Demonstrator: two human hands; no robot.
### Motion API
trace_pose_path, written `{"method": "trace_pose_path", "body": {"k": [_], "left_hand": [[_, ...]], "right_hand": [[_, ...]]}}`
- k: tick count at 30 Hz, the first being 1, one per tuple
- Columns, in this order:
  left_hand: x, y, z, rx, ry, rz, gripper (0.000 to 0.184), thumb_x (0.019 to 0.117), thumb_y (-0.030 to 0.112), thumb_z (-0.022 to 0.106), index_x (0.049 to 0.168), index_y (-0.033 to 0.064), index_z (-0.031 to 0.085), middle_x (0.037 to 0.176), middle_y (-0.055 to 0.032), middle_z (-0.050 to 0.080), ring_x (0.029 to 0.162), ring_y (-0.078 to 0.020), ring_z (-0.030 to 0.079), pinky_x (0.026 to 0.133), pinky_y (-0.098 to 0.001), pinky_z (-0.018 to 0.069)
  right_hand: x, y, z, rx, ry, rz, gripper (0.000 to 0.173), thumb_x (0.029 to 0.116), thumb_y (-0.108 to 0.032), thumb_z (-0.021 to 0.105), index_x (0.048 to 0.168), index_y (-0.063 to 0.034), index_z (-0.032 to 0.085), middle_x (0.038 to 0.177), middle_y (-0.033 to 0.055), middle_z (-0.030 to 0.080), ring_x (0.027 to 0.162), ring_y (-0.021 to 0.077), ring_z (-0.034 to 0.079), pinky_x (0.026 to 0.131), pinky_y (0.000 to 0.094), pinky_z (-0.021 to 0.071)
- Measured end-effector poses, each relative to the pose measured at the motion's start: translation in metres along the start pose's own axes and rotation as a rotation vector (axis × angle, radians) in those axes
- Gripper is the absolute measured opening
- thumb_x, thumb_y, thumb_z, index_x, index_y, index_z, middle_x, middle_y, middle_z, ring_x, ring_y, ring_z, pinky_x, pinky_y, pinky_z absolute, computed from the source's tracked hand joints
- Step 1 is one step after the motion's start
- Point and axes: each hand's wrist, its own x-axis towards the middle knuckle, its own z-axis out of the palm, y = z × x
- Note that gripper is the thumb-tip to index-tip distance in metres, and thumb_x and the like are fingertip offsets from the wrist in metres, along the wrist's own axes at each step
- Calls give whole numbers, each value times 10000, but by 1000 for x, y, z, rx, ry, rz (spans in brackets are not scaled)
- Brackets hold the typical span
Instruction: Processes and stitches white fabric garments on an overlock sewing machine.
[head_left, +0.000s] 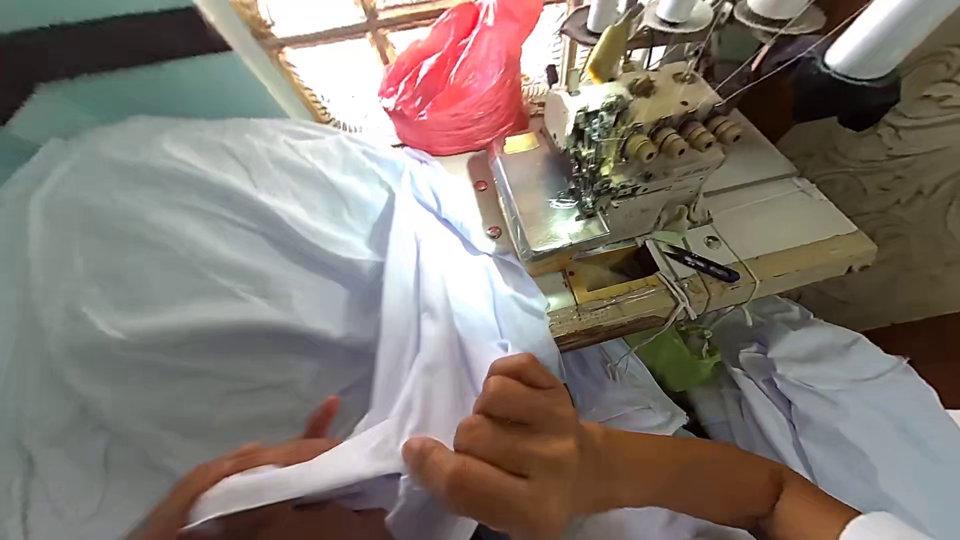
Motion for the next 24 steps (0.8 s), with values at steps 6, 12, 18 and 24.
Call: {"method": "trace_pose_path", "body": {"k": [6, 12, 18, 24], "left_hand": [[112, 4, 156, 545, -334, 619, 264, 1040, 120, 567, 1076, -105, 701, 1061, -250, 713, 1025, -289, 668, 915, -380, 489], [103, -40, 277, 908, -1086, 80, 230, 974, 194, 633, 933, -21, 706, 994, -254, 695, 1031, -467, 652, 835, -655, 467], [108, -47, 301, 1004, -1167, -135, 266, 967, 231, 671, 873, -18, 679, 959, -246, 673, 1009, -439, 635, 828, -647, 450], [107, -72, 315, 986, -984, 0, 290, 998, 180, 583, 978, -87, 692, 1072, -302, 678, 1091, -460, 641, 926, -618, 457]], "right_hand": [[12, 82, -42, 35, 175, 616, 128, 920, -142, 723, 870, -26, 699, 678, -12, 618, 578, 3, 521, 564, 165, 428], [-46, 146, -62, 191, 294, 1305, 207, 961, -163, 702, 820, -94, 568, 579, -20, 473, 441, 33, 400, 431, 187, 357], [-43, 147, -68, 387, 430, 1510, 227, 933, -47, 717, 768, -92, 567, 610, -36, 541, 493, 8, 491, 475, 159, 425], [-37, 156, -57, 339, 463, 1470, 255, 923, -100, 746, 775, -115, 539, 574, -32, 482, 439, 14, 397, 425, 167, 349]]}}
